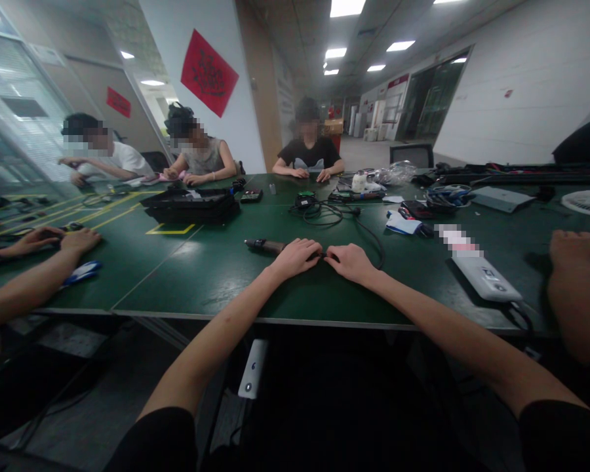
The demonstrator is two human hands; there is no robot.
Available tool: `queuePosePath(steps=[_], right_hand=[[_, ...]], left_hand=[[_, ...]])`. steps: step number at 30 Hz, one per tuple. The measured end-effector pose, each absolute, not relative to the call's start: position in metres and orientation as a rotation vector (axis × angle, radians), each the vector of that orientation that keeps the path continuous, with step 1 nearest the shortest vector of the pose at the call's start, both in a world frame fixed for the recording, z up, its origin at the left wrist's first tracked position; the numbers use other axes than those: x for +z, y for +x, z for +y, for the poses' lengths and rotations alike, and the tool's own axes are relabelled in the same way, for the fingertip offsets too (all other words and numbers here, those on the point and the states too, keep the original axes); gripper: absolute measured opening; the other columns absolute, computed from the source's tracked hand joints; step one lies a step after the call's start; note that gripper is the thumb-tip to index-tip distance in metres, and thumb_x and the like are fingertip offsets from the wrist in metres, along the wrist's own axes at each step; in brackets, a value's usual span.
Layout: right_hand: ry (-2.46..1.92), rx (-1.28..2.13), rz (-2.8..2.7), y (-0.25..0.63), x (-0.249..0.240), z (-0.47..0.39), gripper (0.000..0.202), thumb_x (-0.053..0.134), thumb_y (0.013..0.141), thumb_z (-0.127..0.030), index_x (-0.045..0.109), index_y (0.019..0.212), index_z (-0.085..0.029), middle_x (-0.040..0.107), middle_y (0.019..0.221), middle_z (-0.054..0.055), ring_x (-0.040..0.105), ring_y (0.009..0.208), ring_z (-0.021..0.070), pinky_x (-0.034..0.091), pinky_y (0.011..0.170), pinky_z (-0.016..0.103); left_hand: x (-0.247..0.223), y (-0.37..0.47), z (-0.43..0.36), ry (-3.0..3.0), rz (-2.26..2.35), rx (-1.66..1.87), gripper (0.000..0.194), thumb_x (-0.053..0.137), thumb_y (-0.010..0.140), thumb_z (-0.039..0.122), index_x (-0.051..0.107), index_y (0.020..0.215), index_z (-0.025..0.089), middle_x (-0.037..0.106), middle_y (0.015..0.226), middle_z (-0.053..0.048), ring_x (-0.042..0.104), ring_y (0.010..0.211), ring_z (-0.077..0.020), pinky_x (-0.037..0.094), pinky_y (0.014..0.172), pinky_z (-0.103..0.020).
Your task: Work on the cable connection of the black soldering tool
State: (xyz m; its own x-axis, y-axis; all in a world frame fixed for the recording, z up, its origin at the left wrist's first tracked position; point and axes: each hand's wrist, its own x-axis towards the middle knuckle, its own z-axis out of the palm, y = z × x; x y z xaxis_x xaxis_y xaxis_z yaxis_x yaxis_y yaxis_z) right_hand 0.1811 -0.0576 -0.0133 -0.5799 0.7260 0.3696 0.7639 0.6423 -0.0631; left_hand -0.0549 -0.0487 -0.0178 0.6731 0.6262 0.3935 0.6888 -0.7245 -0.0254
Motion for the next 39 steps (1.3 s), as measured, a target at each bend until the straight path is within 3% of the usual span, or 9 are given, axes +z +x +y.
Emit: queuePosePath(steps=[4, 10, 17, 24, 31, 39], right_hand=[[-1.174, -0.147, -2.503, 0.1812, -0.0133, -0.0578, 0.02, 0.058, 0.105, -0.037, 0.071, 0.099, -0.023, 0.078, 0.096, 0.006, 0.068, 0.084, 0.0212, 0.038, 0.079, 0.03], [-1.185, -0.157, -2.503, 0.1809, -0.0133, -0.0583, 0.021, 0.057, 0.105, -0.038, 0.071, 0.099, -0.023, 0.078, 0.096, 0.006, 0.068, 0.084, 0.0212, 0.038, 0.08, 0.03], [-1.176, -0.158, -2.503, 0.1807, -0.0137, -0.0583, 0.021, 0.057, 0.105, -0.037, 0.07, 0.098, -0.023, 0.078, 0.096, 0.005, 0.068, 0.085, 0.0212, 0.039, 0.082, 0.031], [-1.181, -0.13, -2.514, 0.181, -0.0115, -0.0593, 0.021, 0.057, 0.105, -0.037, 0.07, 0.099, -0.022, 0.078, 0.097, 0.006, 0.068, 0.085, 0.0211, 0.04, 0.081, 0.031], [-1.201, -0.144, -2.514, 0.1803, -0.012, -0.0591, 0.022, 0.057, 0.105, -0.038, 0.071, 0.099, -0.022, 0.078, 0.097, 0.006, 0.068, 0.087, 0.0217, 0.039, 0.081, 0.03], [-1.172, -0.147, -2.509, 0.1806, -0.0131, -0.058, 0.02, 0.058, 0.105, -0.037, 0.069, 0.098, -0.022, 0.077, 0.095, 0.005, 0.068, 0.083, 0.0206, 0.038, 0.079, 0.03]], left_hand=[[-0.0167, -0.0546, -0.0498, -2.702, -1.091, -0.536, 0.018, 0.056, 0.102, 0.037, 0.061, 0.112, 0.023, 0.069, 0.111, -0.006, 0.063, 0.105, -0.0239, 0.043, 0.094, -0.039], [-0.0174, -0.0567, -0.0488, -2.742, -1.023, -0.534, 0.015, 0.053, 0.103, 0.03, 0.06, 0.115, 0.023, 0.069, 0.112, -0.005, 0.063, 0.108, -0.0223, 0.043, 0.095, -0.038], [-0.0181, -0.0561, -0.0456, -2.726, -1.089, -0.539, 0.018, 0.054, 0.105, 0.039, 0.059, 0.108, 0.023, 0.068, 0.108, -0.005, 0.063, 0.102, -0.0228, 0.043, 0.091, -0.037], [-0.0136, -0.057, -0.0527, -2.759, -1.046, -0.522, 0.017, 0.055, 0.099, 0.027, 0.06, 0.115, 0.024, 0.069, 0.115, -0.007, 0.063, 0.11, -0.0237, 0.043, 0.096, -0.039], [-0.0136, -0.0552, -0.0513, -2.748, -1.066, -0.512, 0.019, 0.055, 0.103, 0.036, 0.06, 0.116, 0.023, 0.068, 0.115, -0.007, 0.062, 0.11, -0.0239, 0.043, 0.096, -0.038], [-0.0133, -0.0565, -0.0514, -2.74, -1.007, -0.464, 0.017, 0.048, 0.105, 0.031, 0.061, 0.113, 0.024, 0.068, 0.114, -0.006, 0.062, 0.11, -0.0235, 0.041, 0.094, -0.039]])
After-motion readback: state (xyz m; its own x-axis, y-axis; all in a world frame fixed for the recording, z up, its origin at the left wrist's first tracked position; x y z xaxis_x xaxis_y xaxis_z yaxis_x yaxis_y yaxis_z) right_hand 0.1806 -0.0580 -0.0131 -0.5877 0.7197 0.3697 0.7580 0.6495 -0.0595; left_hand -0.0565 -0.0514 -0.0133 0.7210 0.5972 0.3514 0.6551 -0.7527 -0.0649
